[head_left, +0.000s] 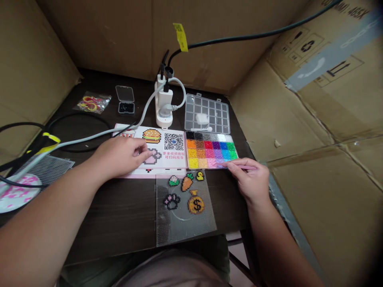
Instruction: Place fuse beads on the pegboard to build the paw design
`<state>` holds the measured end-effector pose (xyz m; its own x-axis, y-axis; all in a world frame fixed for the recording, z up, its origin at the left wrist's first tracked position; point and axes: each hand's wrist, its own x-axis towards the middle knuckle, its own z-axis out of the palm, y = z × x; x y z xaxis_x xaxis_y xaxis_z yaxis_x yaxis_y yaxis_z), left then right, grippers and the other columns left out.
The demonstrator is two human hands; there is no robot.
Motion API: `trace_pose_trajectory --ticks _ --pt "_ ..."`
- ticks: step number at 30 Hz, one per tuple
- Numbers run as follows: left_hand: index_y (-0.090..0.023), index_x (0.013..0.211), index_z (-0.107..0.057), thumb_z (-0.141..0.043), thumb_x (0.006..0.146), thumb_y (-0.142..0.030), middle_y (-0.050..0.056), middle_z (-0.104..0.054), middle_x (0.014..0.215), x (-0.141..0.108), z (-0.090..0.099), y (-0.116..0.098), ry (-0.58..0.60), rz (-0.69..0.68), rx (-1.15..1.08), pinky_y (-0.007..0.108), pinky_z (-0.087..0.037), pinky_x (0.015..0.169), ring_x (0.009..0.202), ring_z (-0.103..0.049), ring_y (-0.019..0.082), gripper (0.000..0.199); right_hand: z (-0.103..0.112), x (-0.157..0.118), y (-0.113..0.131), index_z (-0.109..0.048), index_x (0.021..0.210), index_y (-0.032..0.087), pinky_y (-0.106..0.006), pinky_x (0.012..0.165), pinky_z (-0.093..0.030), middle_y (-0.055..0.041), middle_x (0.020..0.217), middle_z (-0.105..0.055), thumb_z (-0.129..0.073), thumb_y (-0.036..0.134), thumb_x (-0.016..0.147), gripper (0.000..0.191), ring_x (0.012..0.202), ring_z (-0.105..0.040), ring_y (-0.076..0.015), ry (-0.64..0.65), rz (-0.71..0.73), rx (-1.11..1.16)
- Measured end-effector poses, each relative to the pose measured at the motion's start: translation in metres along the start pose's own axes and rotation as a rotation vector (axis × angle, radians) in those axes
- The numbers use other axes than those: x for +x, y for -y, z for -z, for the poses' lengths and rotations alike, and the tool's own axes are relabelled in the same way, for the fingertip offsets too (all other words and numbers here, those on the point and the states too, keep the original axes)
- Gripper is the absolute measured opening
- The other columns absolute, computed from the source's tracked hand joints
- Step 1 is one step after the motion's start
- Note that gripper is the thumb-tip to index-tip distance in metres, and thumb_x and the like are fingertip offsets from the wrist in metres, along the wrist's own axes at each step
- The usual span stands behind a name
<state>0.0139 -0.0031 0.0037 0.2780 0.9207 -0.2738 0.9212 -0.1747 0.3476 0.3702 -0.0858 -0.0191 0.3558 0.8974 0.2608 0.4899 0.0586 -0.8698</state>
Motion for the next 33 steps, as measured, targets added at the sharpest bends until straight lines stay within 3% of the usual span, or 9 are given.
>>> trace_pose_trajectory --ticks 6,14,17,19,24,28,33 --pt "-0.028 0.077 -0.067 -0.053 0.086 -0.06 0.006 -0.07 0.076 0.0 0.001 -0.001 0.0 0.002 -0.009 0.038 -0.035 0.064 0.071 -0.061 0.026 0.036 0.0 0.0 0.0 -0.082 0.072 0.02 -0.026 0.055 -0.057 -0.0075 0.07 -0.081 -0.094 0.035 0.07 0.019 0.058 -0.073 -0.0166 0.012 -0.048 0.042" --pt "-0.027 0.079 -0.067 -0.053 0.087 -0.058 0.006 -0.07 0.076 -0.001 0.001 -0.002 0.005 0.011 0.022 0.037 -0.035 0.066 0.074 -0.061 0.026 0.035 -0.002 -0.003 0.002 -0.08 0.075 0.019 -0.023 0.044 -0.05 -0.0069 0.072 -0.082 -0.098 0.041 0.07 0.028 0.047 -0.067 -0.0137 0.011 -0.036 0.263" --pt "-0.026 0.082 -0.069 -0.053 0.088 -0.058 0.006 -0.07 0.078 -0.001 0.001 -0.002 0.007 0.013 0.021 0.036 -0.035 0.067 0.075 -0.061 0.026 0.036 -0.009 -0.014 0.021 -0.081 0.075 0.021 -0.028 0.059 -0.063 -0.0064 0.076 -0.084 -0.096 0.036 0.075 0.021 0.063 -0.078 -0.0194 0.116 0.058 0.274" --pt "-0.026 0.083 -0.069 -0.052 0.089 -0.059 0.006 -0.07 0.078 -0.002 0.001 -0.002 0.003 0.008 0.031 0.036 -0.035 0.067 0.075 -0.061 0.025 0.037 -0.018 -0.023 0.038 -0.082 0.076 0.022 -0.032 0.069 -0.068 -0.0066 0.077 -0.084 -0.092 0.031 0.081 0.015 0.07 -0.082 -0.0221 0.261 0.107 0.291" --pt "-0.026 0.084 -0.068 -0.051 0.092 -0.058 0.006 -0.071 0.08 -0.001 -0.001 0.0 -0.015 -0.025 0.041 0.036 -0.036 0.066 0.073 -0.059 0.024 0.037 -0.047 -0.045 0.06 -0.081 0.074 0.021 -0.028 0.063 -0.068 -0.0073 0.076 -0.085 -0.089 0.025 0.083 0.013 0.067 -0.082 -0.0213 0.513 0.135 0.332" --pt "-0.025 0.086 -0.069 -0.053 0.092 -0.056 0.006 -0.072 0.083 -0.001 -0.003 0.002 -0.029 -0.027 0.05 0.036 -0.035 0.066 0.074 -0.058 0.023 0.035 -0.057 -0.052 0.053 -0.081 0.073 0.02 -0.028 0.064 -0.067 -0.008 0.075 -0.084 -0.088 0.025 0.083 0.013 0.067 -0.082 -0.0211 0.579 0.122 0.327" --pt "-0.025 0.089 -0.071 -0.055 0.092 -0.055 0.006 -0.073 0.086 -0.001 -0.003 0.002 -0.026 -0.018 0.037 0.036 -0.036 0.067 0.075 -0.059 0.023 0.034 -0.054 -0.051 0.047 -0.082 0.073 0.021 -0.029 0.064 -0.067 -0.0078 0.075 -0.084 -0.088 0.027 0.083 0.014 0.067 -0.081 -0.0211 0.586 0.101 0.296"
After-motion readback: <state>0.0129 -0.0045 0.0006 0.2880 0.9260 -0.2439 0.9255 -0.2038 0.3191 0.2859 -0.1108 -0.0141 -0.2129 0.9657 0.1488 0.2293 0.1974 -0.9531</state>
